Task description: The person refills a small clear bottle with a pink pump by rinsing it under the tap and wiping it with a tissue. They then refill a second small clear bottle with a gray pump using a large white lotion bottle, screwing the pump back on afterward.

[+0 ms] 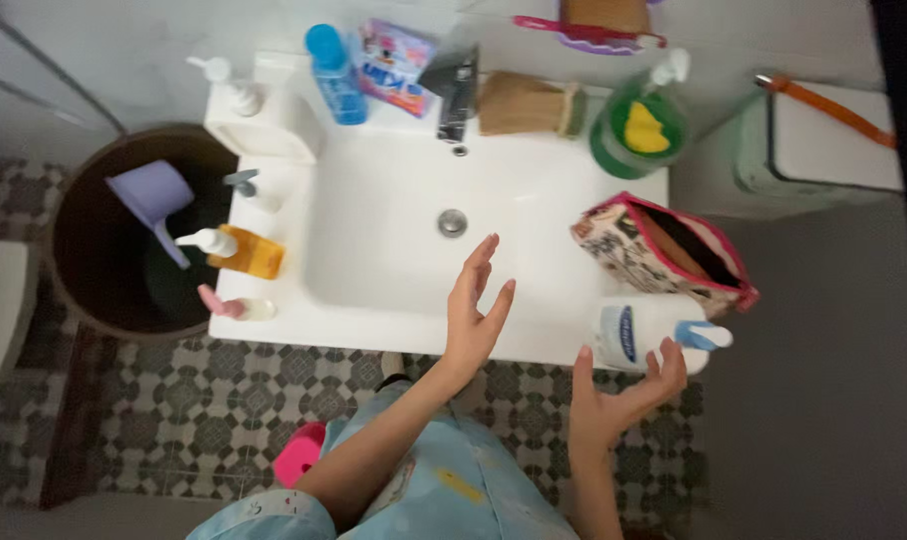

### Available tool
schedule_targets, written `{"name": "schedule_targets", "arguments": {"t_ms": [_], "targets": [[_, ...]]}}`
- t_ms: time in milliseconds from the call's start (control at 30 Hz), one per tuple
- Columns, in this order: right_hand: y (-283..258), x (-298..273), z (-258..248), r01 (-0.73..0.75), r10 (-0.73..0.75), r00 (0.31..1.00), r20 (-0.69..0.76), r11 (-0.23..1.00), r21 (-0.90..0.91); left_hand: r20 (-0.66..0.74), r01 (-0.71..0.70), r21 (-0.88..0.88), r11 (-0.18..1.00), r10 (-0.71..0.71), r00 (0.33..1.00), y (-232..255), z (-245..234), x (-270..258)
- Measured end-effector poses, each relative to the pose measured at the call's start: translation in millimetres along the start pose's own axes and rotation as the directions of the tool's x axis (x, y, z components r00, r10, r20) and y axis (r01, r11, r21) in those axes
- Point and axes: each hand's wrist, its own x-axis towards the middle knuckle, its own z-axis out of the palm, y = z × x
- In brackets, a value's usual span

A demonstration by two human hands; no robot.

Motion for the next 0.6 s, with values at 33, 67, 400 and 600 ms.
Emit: {"name": "schedule_targets", "arguments": {"t_ms": [33, 67, 400, 600], "targets": [[-4, 2, 8, 0.018, -0.018, 1.000, 0.005, 1.000, 0.016, -0.008, 0.013, 0.003, 1.000, -0.013, 1.000, 3, -7, 1], [-9, 4, 16, 0.035, -0.035, 0.999, 0.009, 0.999, 0.032, -0.016, 0.026, 0.005, 1.000, -0.026, 1.000, 6, -14, 3], [-91, 8, 96, 0.101, -0.115, 0.992, 0.055, 0.973, 0.208, -0.116, -0.046, -0.008, 0.999, 0.045, 0.992, 33, -113, 28], [-131, 4, 147, 0.087, -0.154, 0.979, 0.135, 0.910, 0.405, -0.158, -0.071, 0.015, 0.997, 0.073, 0.985, 55, -169, 40]]}}
